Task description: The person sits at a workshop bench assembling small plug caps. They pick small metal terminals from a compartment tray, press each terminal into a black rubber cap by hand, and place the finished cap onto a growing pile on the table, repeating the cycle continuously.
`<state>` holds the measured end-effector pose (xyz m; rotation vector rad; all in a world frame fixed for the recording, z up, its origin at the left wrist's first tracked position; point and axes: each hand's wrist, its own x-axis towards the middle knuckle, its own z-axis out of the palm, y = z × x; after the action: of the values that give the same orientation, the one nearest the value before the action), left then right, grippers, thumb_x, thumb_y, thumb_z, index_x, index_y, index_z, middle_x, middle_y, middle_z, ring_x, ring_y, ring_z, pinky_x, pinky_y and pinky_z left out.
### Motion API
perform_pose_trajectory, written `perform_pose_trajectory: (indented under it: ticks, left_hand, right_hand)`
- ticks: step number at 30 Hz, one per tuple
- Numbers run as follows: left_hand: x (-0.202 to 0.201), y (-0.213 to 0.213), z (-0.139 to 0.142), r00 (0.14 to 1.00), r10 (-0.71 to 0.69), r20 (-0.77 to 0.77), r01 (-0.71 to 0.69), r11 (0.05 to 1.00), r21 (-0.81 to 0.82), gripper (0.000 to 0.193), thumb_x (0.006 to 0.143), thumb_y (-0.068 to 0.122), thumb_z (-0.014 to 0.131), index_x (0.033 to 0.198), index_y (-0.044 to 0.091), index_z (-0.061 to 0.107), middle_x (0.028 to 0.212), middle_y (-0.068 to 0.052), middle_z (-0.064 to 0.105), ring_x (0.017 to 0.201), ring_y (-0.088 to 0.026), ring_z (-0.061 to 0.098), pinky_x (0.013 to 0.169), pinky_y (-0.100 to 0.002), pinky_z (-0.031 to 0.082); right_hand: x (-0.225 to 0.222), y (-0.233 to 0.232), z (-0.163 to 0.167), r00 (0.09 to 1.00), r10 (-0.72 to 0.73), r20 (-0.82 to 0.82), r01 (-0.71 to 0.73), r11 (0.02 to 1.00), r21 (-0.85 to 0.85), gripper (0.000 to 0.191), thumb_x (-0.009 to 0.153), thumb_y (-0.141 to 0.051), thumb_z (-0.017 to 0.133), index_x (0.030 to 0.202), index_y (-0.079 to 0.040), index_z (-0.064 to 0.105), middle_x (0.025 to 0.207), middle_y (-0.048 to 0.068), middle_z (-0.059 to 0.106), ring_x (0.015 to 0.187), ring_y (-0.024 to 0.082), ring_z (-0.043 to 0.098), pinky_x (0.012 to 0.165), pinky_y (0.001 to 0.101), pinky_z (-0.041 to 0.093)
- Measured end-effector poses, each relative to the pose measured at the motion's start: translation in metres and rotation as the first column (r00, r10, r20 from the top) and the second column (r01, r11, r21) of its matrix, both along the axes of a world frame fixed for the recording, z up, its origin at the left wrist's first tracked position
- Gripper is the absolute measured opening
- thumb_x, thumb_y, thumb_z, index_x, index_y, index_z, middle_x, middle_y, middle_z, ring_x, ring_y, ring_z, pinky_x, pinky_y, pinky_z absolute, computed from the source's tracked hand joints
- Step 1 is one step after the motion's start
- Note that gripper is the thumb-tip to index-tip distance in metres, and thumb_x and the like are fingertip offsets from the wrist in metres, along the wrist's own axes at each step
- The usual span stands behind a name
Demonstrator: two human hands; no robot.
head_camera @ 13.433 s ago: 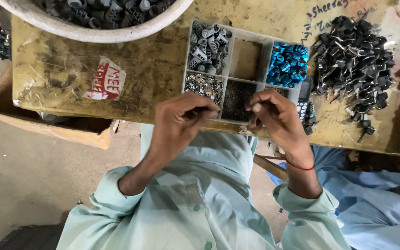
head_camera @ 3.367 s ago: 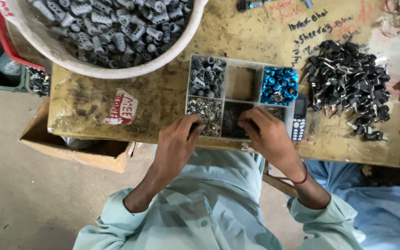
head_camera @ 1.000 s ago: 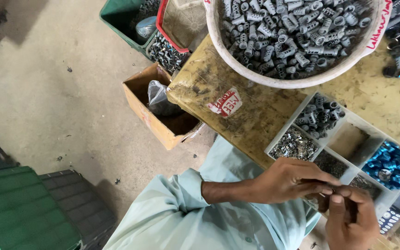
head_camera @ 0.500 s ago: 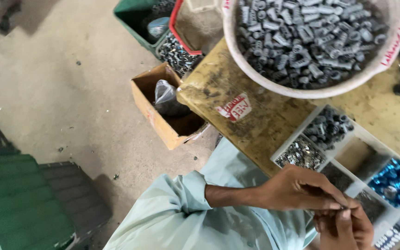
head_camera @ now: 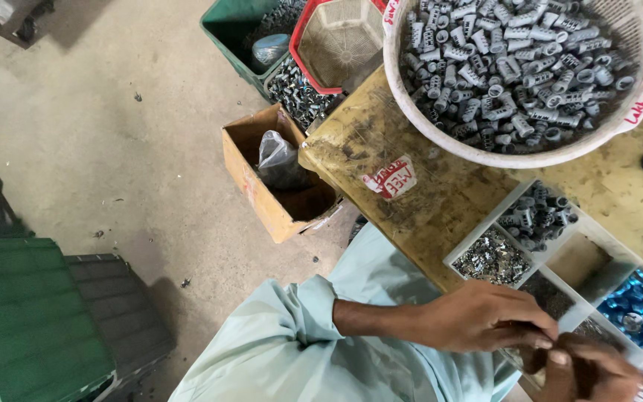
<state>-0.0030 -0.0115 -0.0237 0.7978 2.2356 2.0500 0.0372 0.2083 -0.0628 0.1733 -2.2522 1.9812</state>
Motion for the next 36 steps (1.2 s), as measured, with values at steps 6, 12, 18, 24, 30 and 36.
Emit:
perform_pose_trajectory:
  ticks: [6, 12, 18, 24, 30, 36]
  left_hand:
    - [-0.012, -0.003, 0.001, 0.984, -0.121, 0.132, 0.117, 0.992, 0.042, 0.023, 0.100, 0.026, 0.071, 0.115, 0.009, 0.072, 0.099, -0.003, 0.076, 0.080, -0.010, 0.075, 0.073, -0.025, 0.060]
    - [-0.027, -0.006, -0.004, 0.982, -0.100, 0.158, 0.092, 0.994, 0.055, 0.020, 0.096, 0.023, 0.074, 0.108, 0.006, 0.074, 0.093, -0.004, 0.075, 0.081, -0.010, 0.072, 0.077, -0.027, 0.059]
    - [-0.028, -0.013, 0.002, 0.957, -0.188, 0.221, 0.169, 0.980, 0.103, 0.015, 0.096, 0.016, 0.073, 0.105, 0.004, 0.072, 0.092, -0.004, 0.074, 0.082, -0.008, 0.068, 0.072, -0.026, 0.056]
    - [-0.025, -0.014, 0.013, 0.978, -0.099, 0.181, 0.085, 0.993, 0.087, 0.013, 0.097, 0.014, 0.073, 0.105, 0.004, 0.071, 0.092, -0.002, 0.072, 0.077, -0.004, 0.066, 0.068, -0.024, 0.055]
    - [-0.007, 0.015, 0.018, 0.823, -0.237, 0.516, -0.034, 0.887, 0.461, 0.014, 0.105, 0.010, 0.063, 0.111, -0.002, 0.066, 0.092, -0.004, 0.070, 0.081, -0.010, 0.069, 0.071, -0.028, 0.059]
    - [-0.002, 0.001, 0.016, 0.766, -0.384, 0.516, 0.025, 0.820, 0.573, 0.013, 0.108, 0.005, 0.060, 0.115, -0.005, 0.063, 0.098, -0.006, 0.070, 0.085, -0.013, 0.070, 0.076, -0.030, 0.060]
  right_hand:
    - [-0.027, 0.058, -0.015, 0.972, 0.134, 0.193, -0.163, 0.976, 0.142, 0.020, 0.105, -0.011, 0.062, 0.119, -0.001, 0.052, 0.091, 0.022, 0.070, 0.064, 0.022, 0.070, 0.061, 0.0355, 0.058]
    - [-0.059, 0.066, 0.028, 0.923, -0.069, 0.379, -0.381, -0.015, 0.924, 0.047, 0.082, -0.022, 0.075, 0.126, -0.015, 0.060, 0.109, 0.018, 0.073, 0.084, 0.042, 0.073, 0.074, 0.0558, 0.058]
    - [-0.040, 0.043, 0.071, 0.963, -0.050, 0.263, -0.227, 0.368, 0.901, 0.015, 0.097, -0.022, 0.062, 0.109, -0.013, 0.063, 0.111, 0.013, 0.074, 0.095, 0.043, 0.069, 0.078, 0.0552, 0.054]
    - [-0.033, 0.034, 0.072, 0.912, -0.253, 0.321, -0.025, 0.749, 0.662, 0.018, 0.096, -0.008, 0.066, 0.114, -0.005, 0.066, 0.090, 0.013, 0.073, 0.072, 0.028, 0.071, 0.062, 0.0394, 0.052]
    - [-0.010, -0.030, 0.080, 0.971, -0.097, -0.220, 0.195, 0.851, 0.487, 0.019, 0.094, -0.004, 0.075, 0.108, -0.003, 0.063, 0.104, 0.009, 0.065, 0.093, 0.017, 0.064, 0.080, 0.0291, 0.052]
    - [0.001, -0.038, 0.090, 0.987, -0.155, 0.046, 0.119, 0.890, 0.440, 0.014, 0.090, -0.002, 0.076, 0.101, -0.001, 0.066, 0.092, 0.005, 0.064, 0.076, 0.011, 0.057, 0.065, 0.0276, 0.047]
